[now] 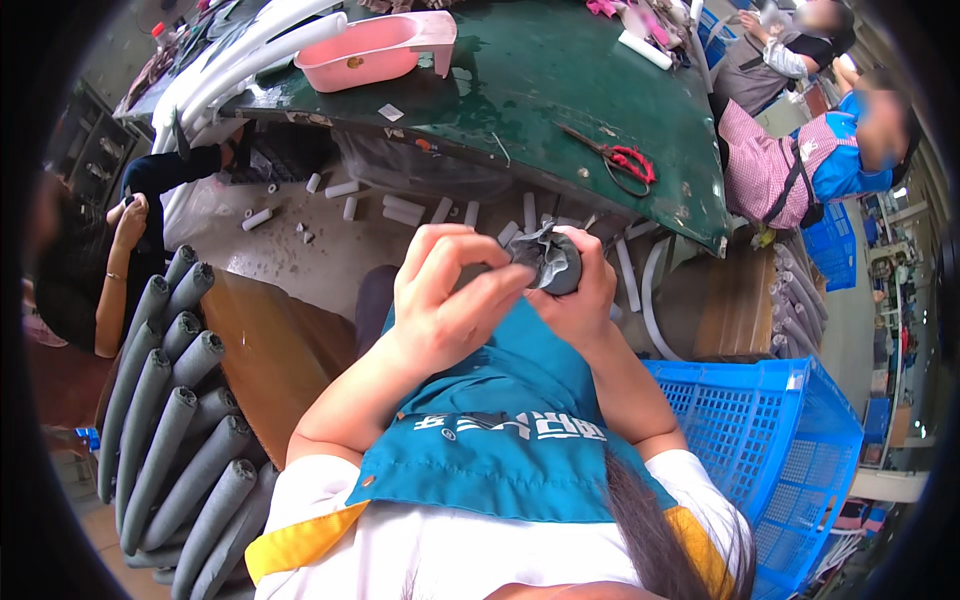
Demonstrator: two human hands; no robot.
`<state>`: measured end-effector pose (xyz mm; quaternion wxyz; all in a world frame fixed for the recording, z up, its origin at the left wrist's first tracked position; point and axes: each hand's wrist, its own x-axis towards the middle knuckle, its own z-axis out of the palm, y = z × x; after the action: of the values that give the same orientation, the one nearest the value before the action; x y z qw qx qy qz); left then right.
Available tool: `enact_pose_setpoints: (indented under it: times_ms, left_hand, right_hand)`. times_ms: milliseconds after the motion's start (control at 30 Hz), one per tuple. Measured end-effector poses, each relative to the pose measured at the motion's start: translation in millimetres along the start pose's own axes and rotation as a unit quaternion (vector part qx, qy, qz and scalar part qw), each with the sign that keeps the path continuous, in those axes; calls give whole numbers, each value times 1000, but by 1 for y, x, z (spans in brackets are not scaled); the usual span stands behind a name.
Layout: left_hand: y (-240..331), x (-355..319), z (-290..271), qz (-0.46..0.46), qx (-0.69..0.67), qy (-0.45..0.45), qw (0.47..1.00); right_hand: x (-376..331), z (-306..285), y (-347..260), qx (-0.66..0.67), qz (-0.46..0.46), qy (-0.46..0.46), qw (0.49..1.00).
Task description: The person repeatedly inserts white foam rods into gray fabric sleeves, then pulls the sleeves over the rods to cover them. The person uses scissors to trim excess fabric and places finished rods into a blue basket. The process is repeated multiple times with consistent hand motions.
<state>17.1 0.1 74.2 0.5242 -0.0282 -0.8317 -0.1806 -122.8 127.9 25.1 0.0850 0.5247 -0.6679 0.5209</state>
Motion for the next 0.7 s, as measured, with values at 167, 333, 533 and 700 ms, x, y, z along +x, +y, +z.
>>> enact_pose_setpoints:
  times_ms: [167, 333, 533, 700]
  left_hand:
    - [2, 7, -15, -75, -8, -74, 994]
    - [-12, -6, -30, -152, -182, -140, 961]
    - [-4, -33, -16, -180, -26, -185, 966]
    - [-30, -47, -15, -377, -466, -249, 761]
  right_hand:
    - [4, 4, 1, -54, -55, -30, 997]
    - [4, 12, 8, -84, -131, -27, 987]
    - [12, 9, 11, -239, -180, -90, 950]
    - [14, 8, 6, -201, -217, -123, 947]
